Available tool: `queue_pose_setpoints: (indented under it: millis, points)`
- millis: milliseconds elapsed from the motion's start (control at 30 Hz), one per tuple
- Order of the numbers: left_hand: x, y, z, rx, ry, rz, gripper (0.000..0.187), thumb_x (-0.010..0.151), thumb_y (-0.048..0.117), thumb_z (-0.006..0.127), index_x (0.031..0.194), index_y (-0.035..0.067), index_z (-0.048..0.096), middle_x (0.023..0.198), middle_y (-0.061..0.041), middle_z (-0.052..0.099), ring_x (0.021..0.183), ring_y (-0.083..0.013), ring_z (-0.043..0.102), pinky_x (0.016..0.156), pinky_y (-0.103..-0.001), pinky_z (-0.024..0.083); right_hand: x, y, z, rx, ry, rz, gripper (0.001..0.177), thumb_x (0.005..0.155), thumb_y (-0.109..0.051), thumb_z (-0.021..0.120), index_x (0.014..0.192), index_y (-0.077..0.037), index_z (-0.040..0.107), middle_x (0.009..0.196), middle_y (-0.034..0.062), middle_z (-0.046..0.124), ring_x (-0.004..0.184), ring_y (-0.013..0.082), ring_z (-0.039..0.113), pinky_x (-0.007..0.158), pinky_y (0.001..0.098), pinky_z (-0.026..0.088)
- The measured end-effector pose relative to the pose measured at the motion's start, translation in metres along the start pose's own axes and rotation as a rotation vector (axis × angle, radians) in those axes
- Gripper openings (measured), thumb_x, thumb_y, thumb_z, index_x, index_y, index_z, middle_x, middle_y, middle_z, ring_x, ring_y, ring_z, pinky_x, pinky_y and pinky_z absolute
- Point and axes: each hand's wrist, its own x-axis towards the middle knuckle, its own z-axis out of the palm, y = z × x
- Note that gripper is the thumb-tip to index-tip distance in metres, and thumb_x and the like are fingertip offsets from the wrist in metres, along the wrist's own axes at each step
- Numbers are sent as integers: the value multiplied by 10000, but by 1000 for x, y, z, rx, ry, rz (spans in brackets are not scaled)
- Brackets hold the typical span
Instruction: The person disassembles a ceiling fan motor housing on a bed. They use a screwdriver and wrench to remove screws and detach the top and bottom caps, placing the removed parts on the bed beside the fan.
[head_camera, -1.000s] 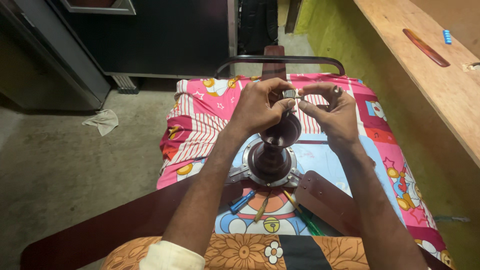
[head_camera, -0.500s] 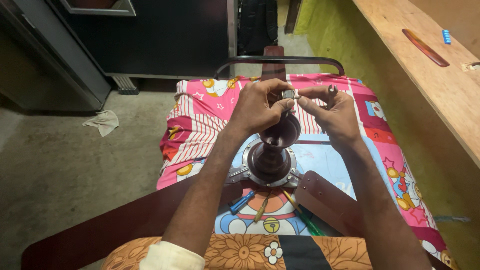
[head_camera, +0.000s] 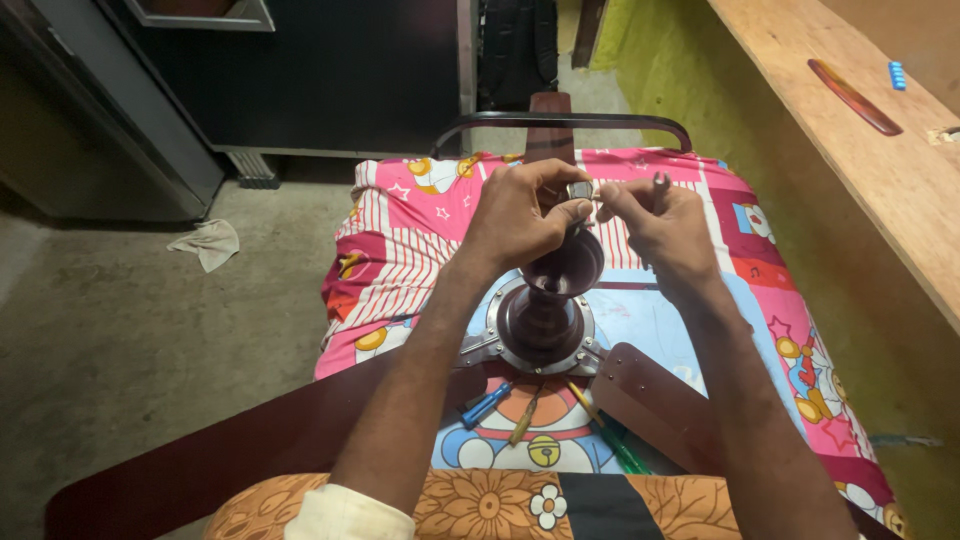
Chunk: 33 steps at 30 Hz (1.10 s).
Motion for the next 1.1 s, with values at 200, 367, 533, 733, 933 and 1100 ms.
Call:
queue_pose_setpoints:
  millis: [200,367,533,733,933,1100]
  points:
    - [1,1,0,33,14,6,278,826,120,794,1083,23,750,875,-126,803,811,-181,806,748,-311,629,-15,-5,5,114,41,-178,200,933,-121,778,1110,-31,753,789,-87,628,558,-34,428,465,180,317]
    - [0,-3,-3,29,14,-30,287,825,132,803,1089,30,757,883,-116,806,805,-161,803,739,-301,630,-10,8,-4,186,76,-71,211,924,-134,781,1115,-49,756,726,-63,619,494,-18,430,418,194,294]
    - [-2,-6,-4,-14,7,-26,301,842,120,802,1129,41,757,935,-104,815,813,-137,794,745,-279,632,-4,69,-33,-128,37,57,233,904,-187,807,1075,-29,789,784,15,672,612,60,509,530,242,383]
    - [-5,-3,-1,-35,38,-71,293,860,95,811,1141,35,752,866,-75,802,775,-121,771,700,-263,621,-14,186,-96,-833,-40,176,283,799,-219,844,1045,-85,803,987,93,794,943,233,753,879,383,550]
    - [-3,3,4,-41,16,-39,266,887,86,790,1139,29,729,894,-65,799,804,-113,777,730,-259,628,-50,261,-113,-984,-8,324,225,803,-204,813,1010,-116,800,1013,102,779,977,299,723,855,438,550]
    - [-5,-5,4,-21,49,-15,297,887,93,818,1119,14,650,944,-86,783,887,-139,780,767,-277,640,-66,282,-108,-966,24,236,240,812,-223,816,1018,-100,808,1023,163,745,967,358,695,847,464,534]
